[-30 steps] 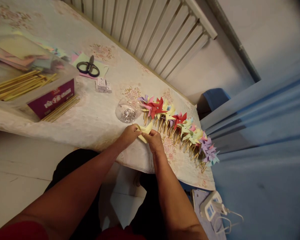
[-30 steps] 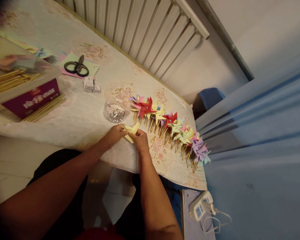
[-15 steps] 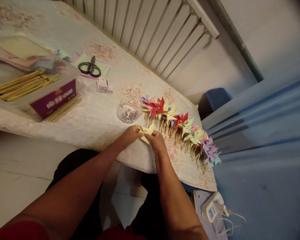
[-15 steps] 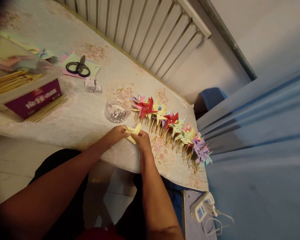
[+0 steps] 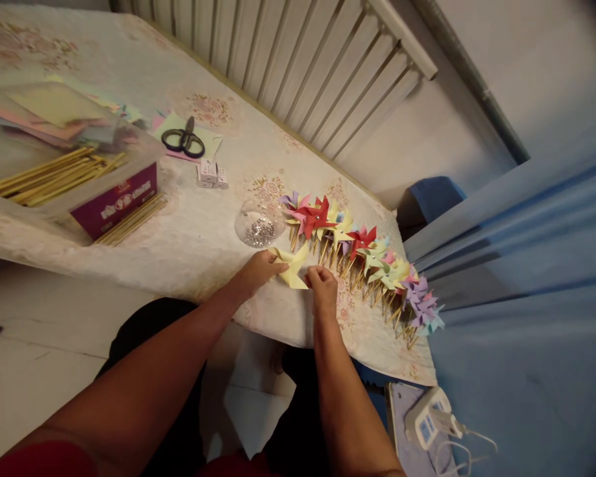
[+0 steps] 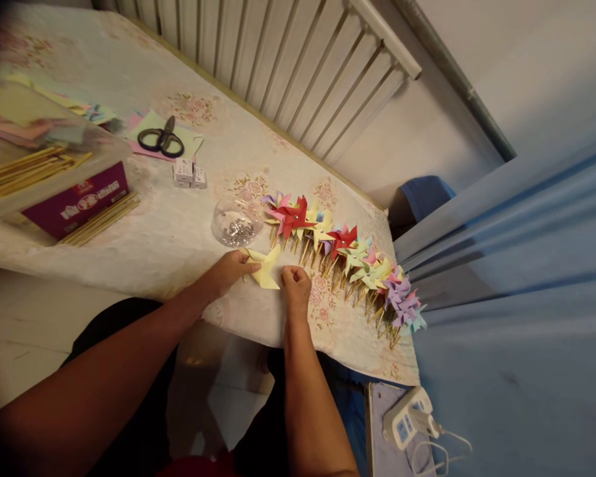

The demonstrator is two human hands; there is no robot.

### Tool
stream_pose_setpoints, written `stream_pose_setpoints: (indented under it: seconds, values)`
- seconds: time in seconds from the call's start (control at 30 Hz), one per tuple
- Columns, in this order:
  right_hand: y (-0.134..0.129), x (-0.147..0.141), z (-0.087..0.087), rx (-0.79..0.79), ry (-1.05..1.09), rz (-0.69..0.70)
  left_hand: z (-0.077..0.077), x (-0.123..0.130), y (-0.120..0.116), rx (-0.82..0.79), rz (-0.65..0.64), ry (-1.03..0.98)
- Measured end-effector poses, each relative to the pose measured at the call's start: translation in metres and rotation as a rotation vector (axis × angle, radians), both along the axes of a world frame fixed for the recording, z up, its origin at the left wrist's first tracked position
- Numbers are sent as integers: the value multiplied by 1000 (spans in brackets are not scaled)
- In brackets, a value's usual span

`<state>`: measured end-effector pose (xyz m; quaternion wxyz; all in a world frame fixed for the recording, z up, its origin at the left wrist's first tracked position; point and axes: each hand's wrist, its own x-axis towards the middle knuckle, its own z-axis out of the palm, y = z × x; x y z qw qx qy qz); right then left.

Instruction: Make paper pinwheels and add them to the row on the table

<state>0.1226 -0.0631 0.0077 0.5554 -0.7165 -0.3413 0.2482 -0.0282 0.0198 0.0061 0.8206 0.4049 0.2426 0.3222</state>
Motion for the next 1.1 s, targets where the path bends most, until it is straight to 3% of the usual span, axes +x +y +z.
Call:
stream_pose_setpoints:
  seconds: [0.1, 0.2, 0.3, 0.87, 0.93, 1.1]
  values:
    - [-10, -2, -20, -77, -353, -57, 2, -2, -1, 21, 27, 24]
    - [-16, -12, -34, -73, -713, 85, 4, -3, -2, 83, 47, 82]
    - [-16, -17, -41, -74, -866, 121, 4, -5, -2, 125, 41, 109]
    - [-17, -20, -39, -91, -960, 136, -6, -42, -2, 27, 41, 2]
    - [-19, -20, -40, -49, -963, 213, -4, -50, -1, 30, 27, -29]
    - [-10, -40, -39, 57, -809, 559, 12, -72, -3, 65, -69, -87]
